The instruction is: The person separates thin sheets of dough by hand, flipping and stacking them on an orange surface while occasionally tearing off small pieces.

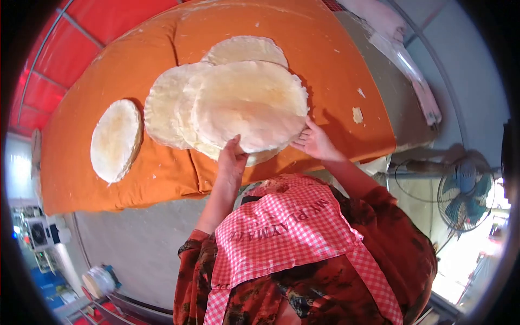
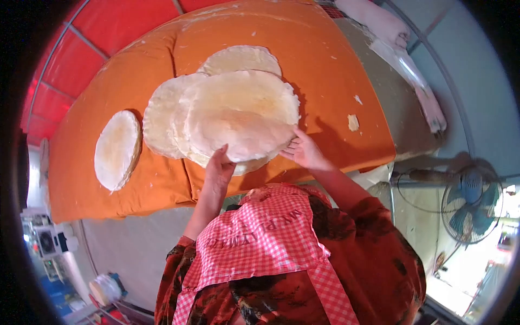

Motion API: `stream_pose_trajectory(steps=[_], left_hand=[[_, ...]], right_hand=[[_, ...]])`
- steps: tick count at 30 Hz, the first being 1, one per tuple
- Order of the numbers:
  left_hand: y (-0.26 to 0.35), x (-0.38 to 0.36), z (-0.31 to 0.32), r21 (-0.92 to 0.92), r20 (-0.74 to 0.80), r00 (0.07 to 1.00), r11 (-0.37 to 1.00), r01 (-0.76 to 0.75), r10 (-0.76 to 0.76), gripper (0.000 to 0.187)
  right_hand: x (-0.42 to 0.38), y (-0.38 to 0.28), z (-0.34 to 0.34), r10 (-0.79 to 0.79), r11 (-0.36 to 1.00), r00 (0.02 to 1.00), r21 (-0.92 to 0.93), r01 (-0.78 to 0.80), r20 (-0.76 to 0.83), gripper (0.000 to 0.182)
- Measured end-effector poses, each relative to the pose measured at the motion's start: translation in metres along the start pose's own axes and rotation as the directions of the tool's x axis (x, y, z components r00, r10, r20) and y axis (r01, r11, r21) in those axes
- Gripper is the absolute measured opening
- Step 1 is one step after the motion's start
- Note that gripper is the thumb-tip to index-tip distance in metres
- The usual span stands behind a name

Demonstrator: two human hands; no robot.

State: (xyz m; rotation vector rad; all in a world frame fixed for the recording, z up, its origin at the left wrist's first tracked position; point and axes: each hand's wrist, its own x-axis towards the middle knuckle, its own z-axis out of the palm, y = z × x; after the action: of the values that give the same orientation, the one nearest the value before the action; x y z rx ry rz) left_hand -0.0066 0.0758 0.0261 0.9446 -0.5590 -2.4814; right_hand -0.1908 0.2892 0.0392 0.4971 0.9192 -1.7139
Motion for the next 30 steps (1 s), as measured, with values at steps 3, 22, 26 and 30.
stream_pose_trajectory(steps=[3, 22, 26, 30], left_hand=[[-0.021, 0.0, -0.029, 0.081, -0.066, 0.996, 0.995, -0.054, 0.059, 0.028], [0.087, 0.022, -0.027, 0.178, -0.056, 0.994, 0.978, 0.106, -0.097, 0.053], [0.086, 0.028, -0.024, 0.377, -0.049, 0.999, 0.926, 0.029, -0.011, 0.047], [0.065, 0.028, -0.029, 0.165, 0.146, 0.988, 0.983, -0.083, 0.059, 0.071]], right_hand=[[0.027, 0.005, 0.008, -0.206, 0.974, 0.978, 0.096, 0.204, 0.018, 0.051], [0.02, -0.027, 0.026, -0.251, 0.958, 0.958, -0.102, 0.266, 0.14, 0.043], [0.034, -0.033, 0.026, -0.31, 0.898, 0.942, -0.286, 0.335, 0.13, 0.048], [0.057, -0.054, 0.002, -0.221, 0.731, 0.949, -0.606, 0.314, 0.226, 0.059]])
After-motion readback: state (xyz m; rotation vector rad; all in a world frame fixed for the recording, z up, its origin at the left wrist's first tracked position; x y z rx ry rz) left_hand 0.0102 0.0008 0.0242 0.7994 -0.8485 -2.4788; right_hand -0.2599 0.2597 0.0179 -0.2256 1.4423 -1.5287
